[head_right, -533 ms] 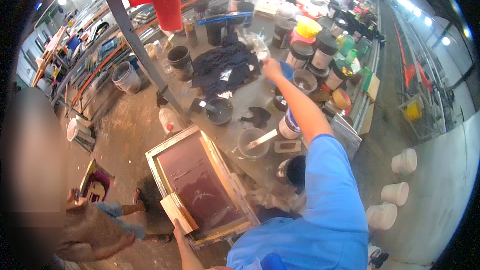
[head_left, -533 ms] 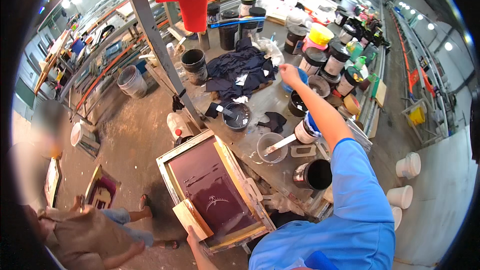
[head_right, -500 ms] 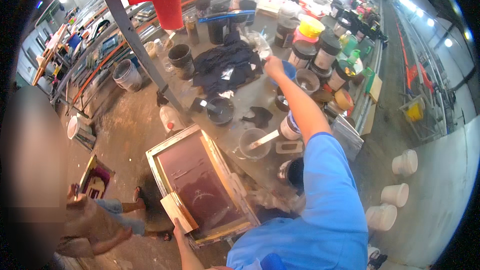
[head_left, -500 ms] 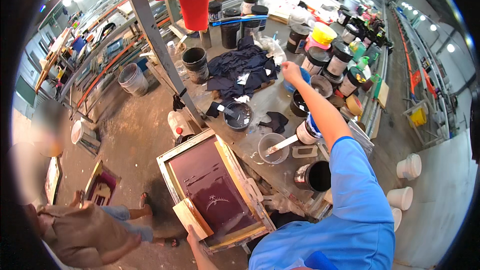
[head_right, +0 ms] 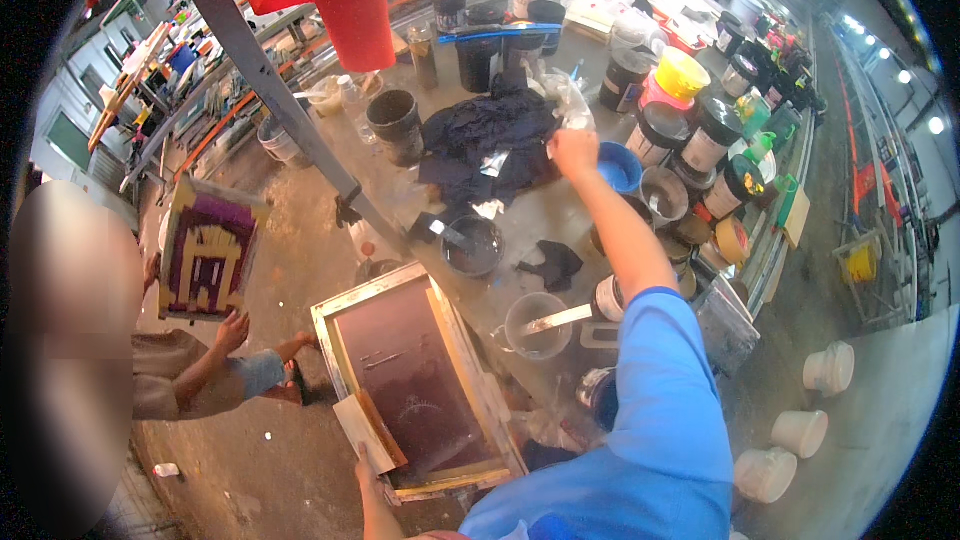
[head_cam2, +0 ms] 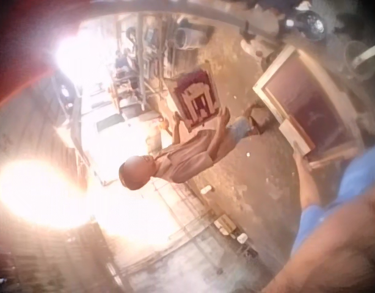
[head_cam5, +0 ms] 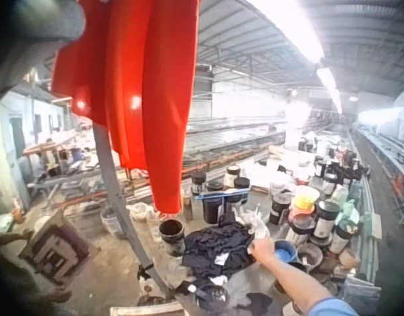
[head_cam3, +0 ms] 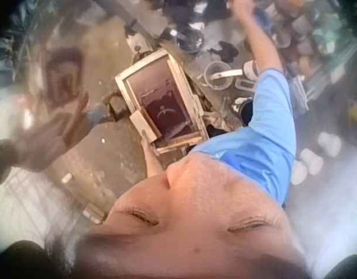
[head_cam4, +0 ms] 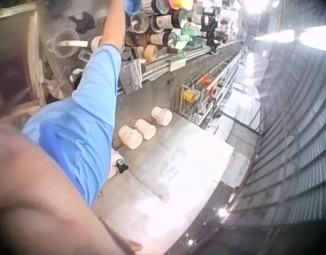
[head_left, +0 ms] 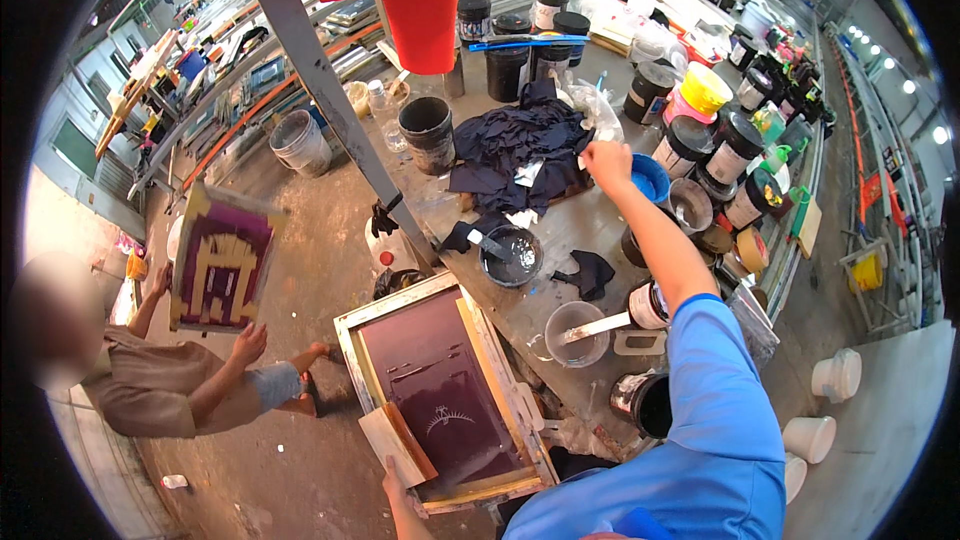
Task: The person uses a squeegee to spread dark ink across a screen printing frame placed over a fabric garment on a conveyor belt. They periodically refill the ink from a container and continue the repetitive spreading motion to ensure even coverage.
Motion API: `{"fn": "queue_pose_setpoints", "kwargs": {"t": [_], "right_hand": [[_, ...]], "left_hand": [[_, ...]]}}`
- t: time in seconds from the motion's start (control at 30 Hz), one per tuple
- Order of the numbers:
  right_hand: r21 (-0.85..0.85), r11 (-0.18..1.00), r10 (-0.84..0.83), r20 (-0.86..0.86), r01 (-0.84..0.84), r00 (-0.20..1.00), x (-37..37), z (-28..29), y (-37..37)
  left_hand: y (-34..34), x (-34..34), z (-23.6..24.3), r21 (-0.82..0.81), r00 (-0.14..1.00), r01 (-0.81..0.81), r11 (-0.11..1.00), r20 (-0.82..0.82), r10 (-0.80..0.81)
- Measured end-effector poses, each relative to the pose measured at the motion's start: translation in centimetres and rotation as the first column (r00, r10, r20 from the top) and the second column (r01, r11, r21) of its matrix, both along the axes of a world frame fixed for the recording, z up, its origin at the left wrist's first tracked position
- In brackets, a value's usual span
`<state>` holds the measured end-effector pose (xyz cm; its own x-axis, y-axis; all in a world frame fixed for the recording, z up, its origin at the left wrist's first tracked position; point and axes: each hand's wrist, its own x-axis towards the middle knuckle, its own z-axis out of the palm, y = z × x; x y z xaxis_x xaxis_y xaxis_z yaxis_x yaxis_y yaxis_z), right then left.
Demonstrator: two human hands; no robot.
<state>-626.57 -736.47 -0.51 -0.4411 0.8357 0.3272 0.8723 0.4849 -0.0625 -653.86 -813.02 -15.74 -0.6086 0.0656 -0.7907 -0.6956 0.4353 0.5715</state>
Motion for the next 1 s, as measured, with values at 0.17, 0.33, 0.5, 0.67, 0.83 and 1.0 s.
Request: {"fn": "queue_pose_setpoints", "kwargs": {"t": [0.17,0.33,0.5,0.67,0.83,1.0], "right_hand": [[-0.048,0.985,0.168,0.056,-0.165,0.984,1.0,0.9,-1.3],[-0.043,0.979,-0.203,-0.161,0.199,0.966,2.9,0.0,1.9],[-0.123,0.982,-0.161,-0.154,0.143,0.975,0.4,0.8,2.6],[-0.120,0.988,-0.129,-0.284,0.098,0.950,3.2,1.4,1.8],[-0.130,0.991,0.022,-0.126,-0.038,0.992,5.7,-0.8,5.4],[-0.183,0.982,-0.096,-0.336,0.035,0.937,3.3,1.4,3.1]], "left_hand": [[-0.5,0.4,-0.8,0.001,0.999,-0.019,1.000,-0.027,0.020],[0.2,0.3,-0.8,-0.004,1.000,0.008,1.000,-0.025,-0.008],[-0.6,1.2,-1.4,0.083,0.992,-0.107,0.991,-0.065,0.112],[-0.6,0.6,-1.5,0.021,0.990,-0.077,0.997,-0.115,0.079],[-0.4,1.6,-2.2,0.091,0.995,-0.036,0.995,-0.087,0.044],[-0.2,1.6,-1.7,0.058,0.990,0.008,0.998,-0.144,0.000]]}}
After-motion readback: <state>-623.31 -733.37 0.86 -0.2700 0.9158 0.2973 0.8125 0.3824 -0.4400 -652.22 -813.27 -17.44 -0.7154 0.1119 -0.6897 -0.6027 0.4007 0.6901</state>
